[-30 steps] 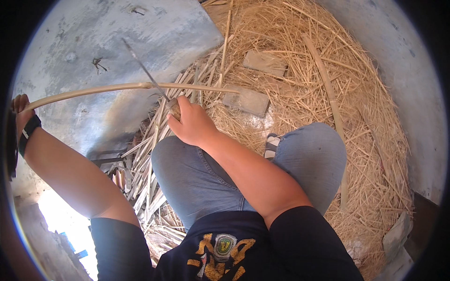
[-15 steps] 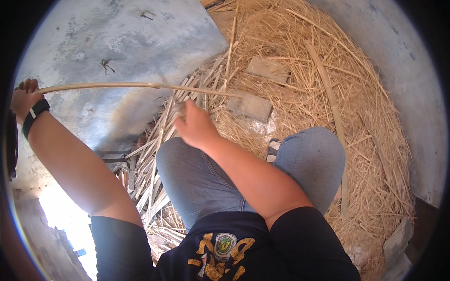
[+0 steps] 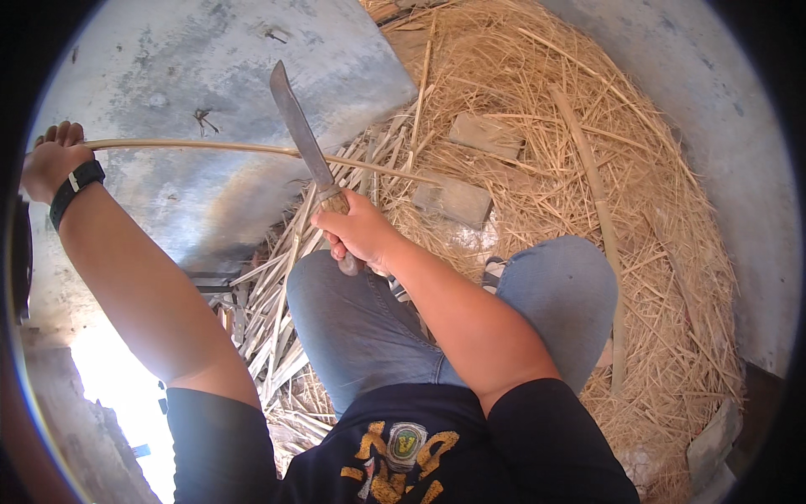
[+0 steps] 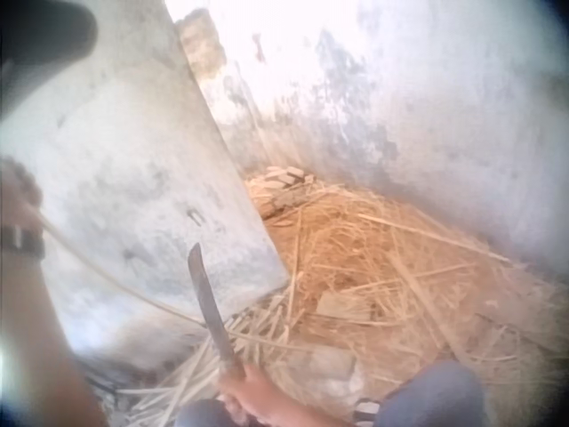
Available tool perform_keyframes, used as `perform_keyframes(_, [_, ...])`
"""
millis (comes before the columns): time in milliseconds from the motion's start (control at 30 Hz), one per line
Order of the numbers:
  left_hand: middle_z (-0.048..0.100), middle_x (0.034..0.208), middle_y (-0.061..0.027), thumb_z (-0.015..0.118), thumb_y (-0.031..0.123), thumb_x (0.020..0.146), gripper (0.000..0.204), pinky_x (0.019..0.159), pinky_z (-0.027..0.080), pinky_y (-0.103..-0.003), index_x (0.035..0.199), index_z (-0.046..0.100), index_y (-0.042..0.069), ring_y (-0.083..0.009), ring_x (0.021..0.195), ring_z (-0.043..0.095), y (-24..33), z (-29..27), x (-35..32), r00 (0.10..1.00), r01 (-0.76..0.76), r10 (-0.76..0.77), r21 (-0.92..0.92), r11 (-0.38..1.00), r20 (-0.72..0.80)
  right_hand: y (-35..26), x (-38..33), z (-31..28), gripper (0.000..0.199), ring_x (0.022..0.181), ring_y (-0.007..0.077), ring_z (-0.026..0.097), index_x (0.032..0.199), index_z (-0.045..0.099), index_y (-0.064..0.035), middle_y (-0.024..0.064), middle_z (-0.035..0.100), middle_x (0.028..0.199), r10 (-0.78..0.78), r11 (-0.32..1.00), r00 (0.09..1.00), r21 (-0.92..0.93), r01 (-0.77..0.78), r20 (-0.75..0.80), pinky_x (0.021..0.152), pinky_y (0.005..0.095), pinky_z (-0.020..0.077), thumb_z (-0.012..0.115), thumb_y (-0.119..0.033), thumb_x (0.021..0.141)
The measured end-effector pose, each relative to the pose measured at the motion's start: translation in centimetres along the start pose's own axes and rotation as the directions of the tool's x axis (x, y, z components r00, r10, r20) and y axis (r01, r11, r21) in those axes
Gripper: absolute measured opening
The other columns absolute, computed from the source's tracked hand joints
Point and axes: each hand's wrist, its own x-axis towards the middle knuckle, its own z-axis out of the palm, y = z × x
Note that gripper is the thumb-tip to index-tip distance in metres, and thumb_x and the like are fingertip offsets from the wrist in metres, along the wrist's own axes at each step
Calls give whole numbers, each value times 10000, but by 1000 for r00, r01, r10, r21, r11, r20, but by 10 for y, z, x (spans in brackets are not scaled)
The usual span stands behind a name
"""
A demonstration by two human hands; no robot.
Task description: The person sits on a straw-covered floor and uses a knife to split long bamboo poles into thin strips. They hold the pole with one hand and use the knife to slice along the length of the bamboo, separating it into multiple pieces.
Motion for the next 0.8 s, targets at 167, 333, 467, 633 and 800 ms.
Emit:
perform_keyframes(167, [619, 1029, -318, 313, -151, 900, 315, 547, 546, -353, 1150, 477, -254, -320, 768, 661, -23, -28, 52, 996, -64, 65, -27, 998, 65, -12, -3, 9, 292, 497, 91, 504, 1117, 504, -23, -2, 524, 640, -60, 962, 998, -268, 58, 3, 484, 282, 430, 668, -184, 936])
perform_keyframes(333, [613, 1105, -323, 336, -132, 896, 332, 552, 528, -345, 1179, 466, -248, -341, 817, 666, 3, 6, -15, 997, -28, 35, 93, 995, -75, -1, 0, 1, 333, 529, 120, 537, 1156, 517, 11, 18, 541, 645, -190, 871, 967, -484, 85, -172, 515, 316, 455, 650, -209, 944])
perform_keyframes(467, [604, 1197, -293, 371, -104, 886, 365, 608, 531, -327, 1210, 455, -250, -345, 925, 668, -38, -30, 75, 971, -168, 125, 214, 962, 203, 3, 3, 14, 425, 780, 343, 675, 1180, 501, 51, 200, 648, 784, -381, 674, 920, -709, 207, -93, 709, 459, 502, 622, -267, 927])
perform_keyframes(633, [587, 1273, -262, 372, -89, 899, 352, 655, 532, -299, 1197, 462, -254, -312, 1047, 649, -32, -23, 53, 970, -200, 136, 346, 917, 200, 0, -1, 13, 368, 777, 392, 671, 1119, 503, 48, 229, 651, 800, -362, 650, 919, -750, 126, -158, 714, 472, 508, 609, -251, 932])
perform_keyframes(800, [643, 1109, -233, 436, -104, 886, 274, 616, 535, -276, 1116, 503, -239, -289, 884, 670, -27, -16, 39, 993, -99, 75, 317, 943, 88, 3, -4, 13, 328, 747, 394, 671, 1099, 506, 44, 225, 653, 789, -402, 613, 902, -777, 141, -154, 696, 477, 515, 601, -224, 934])
